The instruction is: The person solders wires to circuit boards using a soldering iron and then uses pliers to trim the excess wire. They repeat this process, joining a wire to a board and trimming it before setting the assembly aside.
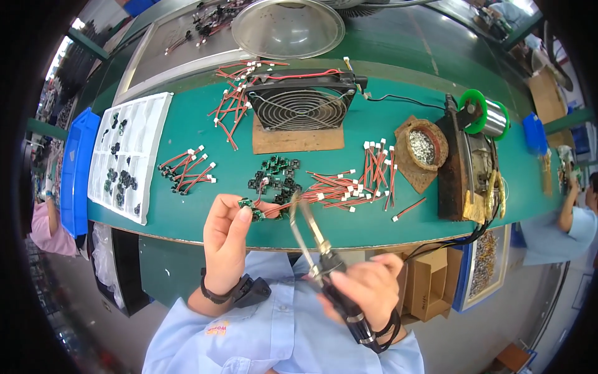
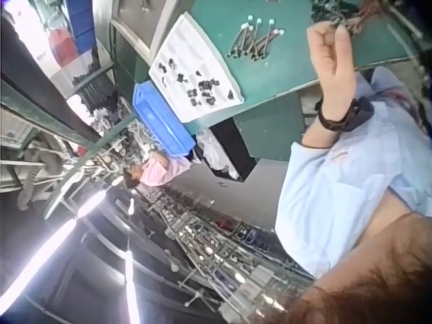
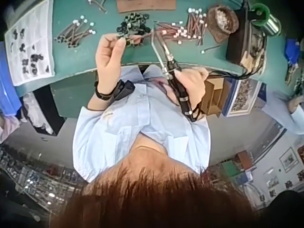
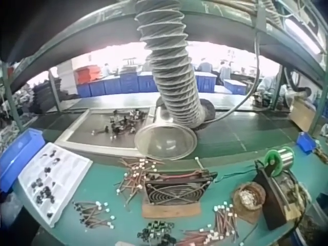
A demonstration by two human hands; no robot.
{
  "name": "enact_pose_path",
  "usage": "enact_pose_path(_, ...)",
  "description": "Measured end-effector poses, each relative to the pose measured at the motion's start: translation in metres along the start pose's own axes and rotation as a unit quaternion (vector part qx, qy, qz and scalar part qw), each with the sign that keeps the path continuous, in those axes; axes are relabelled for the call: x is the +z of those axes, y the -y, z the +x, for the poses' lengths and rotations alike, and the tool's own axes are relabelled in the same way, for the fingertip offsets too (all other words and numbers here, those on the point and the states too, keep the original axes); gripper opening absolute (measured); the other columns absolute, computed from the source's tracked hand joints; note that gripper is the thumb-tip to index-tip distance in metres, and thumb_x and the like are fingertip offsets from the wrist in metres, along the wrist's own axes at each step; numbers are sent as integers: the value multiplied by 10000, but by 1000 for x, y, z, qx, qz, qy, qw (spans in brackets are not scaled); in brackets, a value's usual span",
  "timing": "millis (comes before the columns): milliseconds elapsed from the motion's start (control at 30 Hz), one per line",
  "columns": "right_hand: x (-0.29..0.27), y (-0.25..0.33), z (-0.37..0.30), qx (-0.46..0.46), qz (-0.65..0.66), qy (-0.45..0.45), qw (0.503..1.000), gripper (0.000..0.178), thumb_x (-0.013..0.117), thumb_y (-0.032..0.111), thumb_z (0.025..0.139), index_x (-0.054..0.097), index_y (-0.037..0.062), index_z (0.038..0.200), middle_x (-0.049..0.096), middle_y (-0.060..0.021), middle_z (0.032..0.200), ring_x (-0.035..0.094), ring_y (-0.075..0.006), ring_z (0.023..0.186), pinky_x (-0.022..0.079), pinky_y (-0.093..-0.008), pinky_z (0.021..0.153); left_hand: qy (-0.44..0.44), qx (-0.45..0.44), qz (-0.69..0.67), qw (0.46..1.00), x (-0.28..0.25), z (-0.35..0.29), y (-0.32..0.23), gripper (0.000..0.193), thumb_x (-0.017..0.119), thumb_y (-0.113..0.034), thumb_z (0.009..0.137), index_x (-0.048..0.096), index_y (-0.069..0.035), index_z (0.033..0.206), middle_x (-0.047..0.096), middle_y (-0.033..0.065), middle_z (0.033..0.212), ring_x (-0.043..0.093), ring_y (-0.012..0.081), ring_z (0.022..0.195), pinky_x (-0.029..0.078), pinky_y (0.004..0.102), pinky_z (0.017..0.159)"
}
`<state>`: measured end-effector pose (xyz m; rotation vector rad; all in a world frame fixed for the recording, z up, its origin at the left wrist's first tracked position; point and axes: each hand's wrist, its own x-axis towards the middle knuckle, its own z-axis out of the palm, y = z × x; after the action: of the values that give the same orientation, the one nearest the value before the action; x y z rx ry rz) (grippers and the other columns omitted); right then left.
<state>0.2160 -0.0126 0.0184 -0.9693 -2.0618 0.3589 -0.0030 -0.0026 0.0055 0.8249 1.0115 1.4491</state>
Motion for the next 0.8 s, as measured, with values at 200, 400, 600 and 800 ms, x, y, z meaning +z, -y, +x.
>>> enact_pose_path(200,3,8,0,0,75,59,995,418,797,196,580,651,147,968,647,10,753,610,-127,692,352,-320,780,-21,28,37,999,0,-1,0,62,466,-53,937,426,-13,964,632,170,1030,587,139,948,439,267,851)
enact_pose_path(400,6,5,-1,-32,58,80,995,446,768,279,619,583,111,989,619,-9,641,572,-160,603,350,-385,751,-23,39,78,996,1,-1,0,74,443,-66,938,440,-7,984,634,191,1010,612,184,938,457,303,859)
enact_pose_path(600,4,9,3,4,78,78,994,402,785,166,577,665,140,960,645,15,725,611,-117,681,352,-310,768,-24,42,87,995,-1,-1,2,73,446,-51,934,437,-10,994,634,193,1016,611,186,946,456,303,861)
enact_pose_path(800,4,8,4,1,76,79,994,401,784,165,579,665,130,960,642,11,718,609,-121,673,355,-312,762,-21,43,98,994,-1,-1,2,81,445,-43,932,433,-15,1007,633,192,1020,609,188,953,452,300,863)
